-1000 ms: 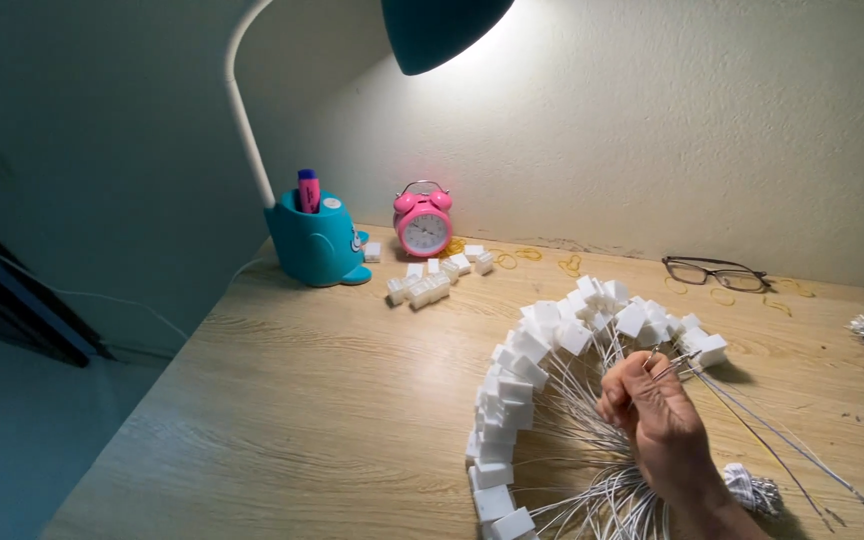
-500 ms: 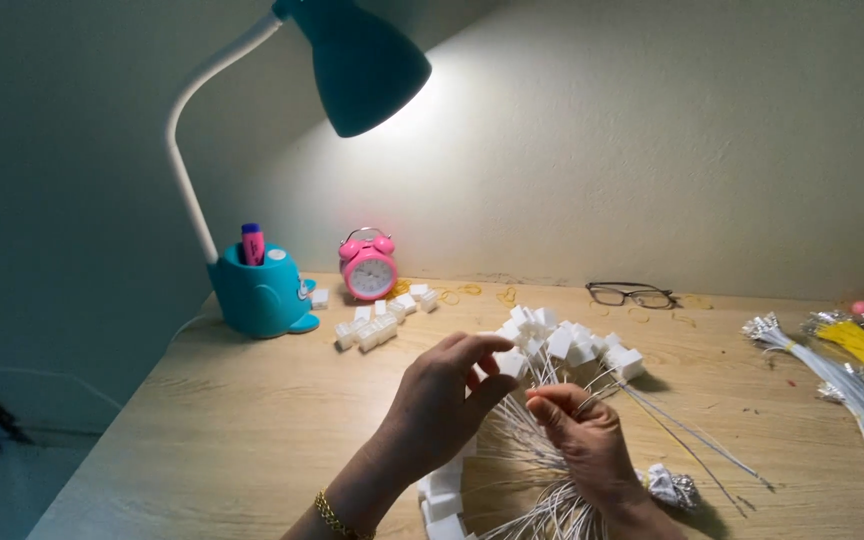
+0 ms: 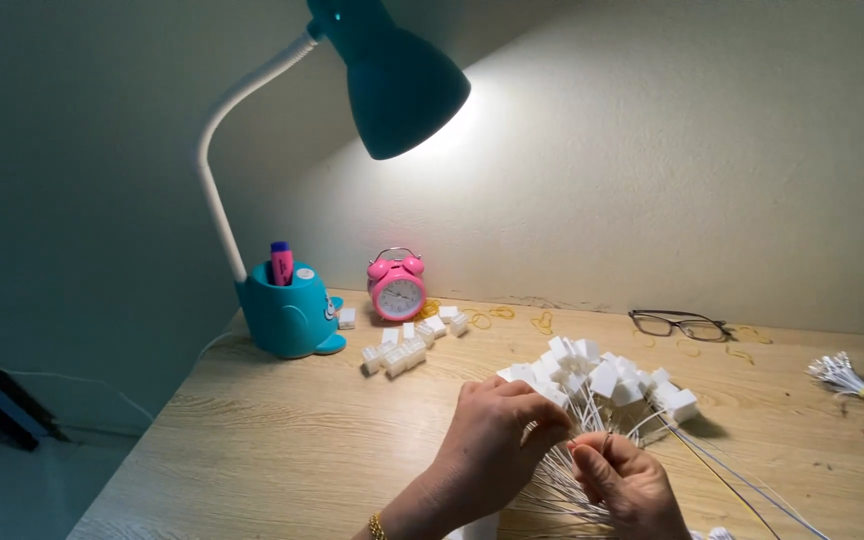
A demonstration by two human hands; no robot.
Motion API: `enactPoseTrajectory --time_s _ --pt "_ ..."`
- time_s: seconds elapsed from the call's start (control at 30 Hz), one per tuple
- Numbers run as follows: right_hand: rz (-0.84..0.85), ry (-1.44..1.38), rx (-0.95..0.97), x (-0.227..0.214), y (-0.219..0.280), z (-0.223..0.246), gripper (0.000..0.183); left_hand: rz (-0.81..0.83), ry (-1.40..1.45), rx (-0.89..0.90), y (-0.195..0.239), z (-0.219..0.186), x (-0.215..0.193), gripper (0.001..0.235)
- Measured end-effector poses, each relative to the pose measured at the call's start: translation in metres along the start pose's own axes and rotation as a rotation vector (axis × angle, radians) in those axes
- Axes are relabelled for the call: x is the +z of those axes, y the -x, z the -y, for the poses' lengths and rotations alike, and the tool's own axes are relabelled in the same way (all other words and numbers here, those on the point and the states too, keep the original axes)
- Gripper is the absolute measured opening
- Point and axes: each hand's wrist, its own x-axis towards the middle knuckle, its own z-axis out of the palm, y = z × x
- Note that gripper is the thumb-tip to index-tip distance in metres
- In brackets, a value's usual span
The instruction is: The person is manually threading small white plastic or foam components onto individual thin wires within a large bundle.
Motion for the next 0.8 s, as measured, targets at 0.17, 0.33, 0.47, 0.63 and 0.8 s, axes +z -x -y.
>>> enactPoseTrajectory --time_s 0.17,0.33,0.47,0.63,0.8 --pt "-0.228 -0.064 0.130 -0.004 -0.006 -0.023 0.012 0.031 0.212 -0.116 -0.008 0.025 -0.006 0.017" --pt "-0.315 -0.102 0.116 -0.003 -0.003 -0.021 0.009 -0.162 0.161 -0.236 -0.040 0.118 -0.037 0.028" --pt "-0.240 -0.057 0.092 0.002 -0.001 -0.014 0.009 -0.082 -0.485 -0.270 -0.067 0.175 -0.027 0.022" --pt "-0.292 -0.089 0.073 -0.002 -0.005 -0.025 0.013 0.069 -0.794 -0.175 -0.093 0.204 0.023 0.020" --pt "-0.143 -0.093 0.117 0.000 -0.003 -0.012 0.011 0.192 -0.854 -0.328 -0.101 0.195 0.032 0.023"
